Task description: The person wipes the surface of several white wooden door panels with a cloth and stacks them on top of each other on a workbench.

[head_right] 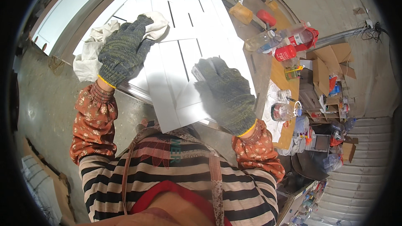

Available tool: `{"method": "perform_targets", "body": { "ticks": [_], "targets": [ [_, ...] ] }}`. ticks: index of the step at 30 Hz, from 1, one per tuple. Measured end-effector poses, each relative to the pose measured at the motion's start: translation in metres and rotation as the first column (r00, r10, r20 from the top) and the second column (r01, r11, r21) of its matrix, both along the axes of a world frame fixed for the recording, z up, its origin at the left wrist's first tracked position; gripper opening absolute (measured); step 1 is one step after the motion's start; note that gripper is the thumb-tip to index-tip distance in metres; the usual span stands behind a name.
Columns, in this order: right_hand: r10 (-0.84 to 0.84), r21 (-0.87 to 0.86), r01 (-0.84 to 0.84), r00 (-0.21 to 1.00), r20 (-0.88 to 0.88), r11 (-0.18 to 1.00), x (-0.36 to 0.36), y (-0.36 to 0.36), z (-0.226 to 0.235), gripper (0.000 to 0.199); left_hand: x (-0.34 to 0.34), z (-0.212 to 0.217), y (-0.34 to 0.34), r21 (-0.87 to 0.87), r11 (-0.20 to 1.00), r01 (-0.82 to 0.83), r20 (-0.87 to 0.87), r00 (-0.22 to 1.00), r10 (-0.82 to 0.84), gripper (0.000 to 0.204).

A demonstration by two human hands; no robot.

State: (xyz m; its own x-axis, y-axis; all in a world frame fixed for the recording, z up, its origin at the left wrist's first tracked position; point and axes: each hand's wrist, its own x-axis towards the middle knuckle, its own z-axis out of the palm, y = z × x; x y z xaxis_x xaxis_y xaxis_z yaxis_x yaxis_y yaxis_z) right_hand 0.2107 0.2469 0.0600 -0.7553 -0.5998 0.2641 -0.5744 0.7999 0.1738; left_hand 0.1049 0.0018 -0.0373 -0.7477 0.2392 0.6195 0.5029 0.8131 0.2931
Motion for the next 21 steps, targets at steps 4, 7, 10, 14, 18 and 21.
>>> {"method": "perform_targets", "body": {
  "ticks": [4, 7, 10, 14, 18, 21],
  "targets": [
    [-0.165, -0.049, 0.176, 0.97, 0.181, 0.983, -0.021, -0.037, -0.006, 0.031, -0.002, -0.004, 0.0, 0.015, 1.0, 0.02, -0.006, 1.0, -0.02, 0.045],
    [-0.156, -0.081, 0.164, 0.983, 0.1, 0.983, -0.045, -0.058, -0.021, 0.033, 0.003, 0.003, 0.003, -0.015, 1.0, 0.021, 0.003, 1.0, -0.021, 0.046],
    [-0.296, -0.038, 0.31, 0.932, 0.209, 0.95, -0.038, -0.063, -0.022, 0.035, 0.008, 0.007, 0.005, -0.045, 0.999, 0.03, 0.044, 0.999, -0.028, 0.047],
    [-0.247, 0.082, 0.232, 0.917, 0.313, 0.969, 0.0, -0.046, 0.0, 0.032, 0.009, 0.021, 0.005, -0.081, 0.997, 0.013, 0.155, 0.988, -0.001, 0.048],
    [-0.342, 0.03, 0.342, 0.922, 0.182, 0.939, -0.033, -0.055, -0.021, 0.032, 0.012, 0.028, 0.012, -0.126, 0.992, 0.027, 0.156, 0.988, -0.007, 0.047],
    [-0.284, 0.077, 0.274, 0.94, 0.187, 0.959, -0.032, -0.062, -0.003, 0.031, 0.01, 0.026, 0.008, -0.132, 0.991, 0.016, 0.163, 0.987, 0.006, 0.046]
  ]
}}
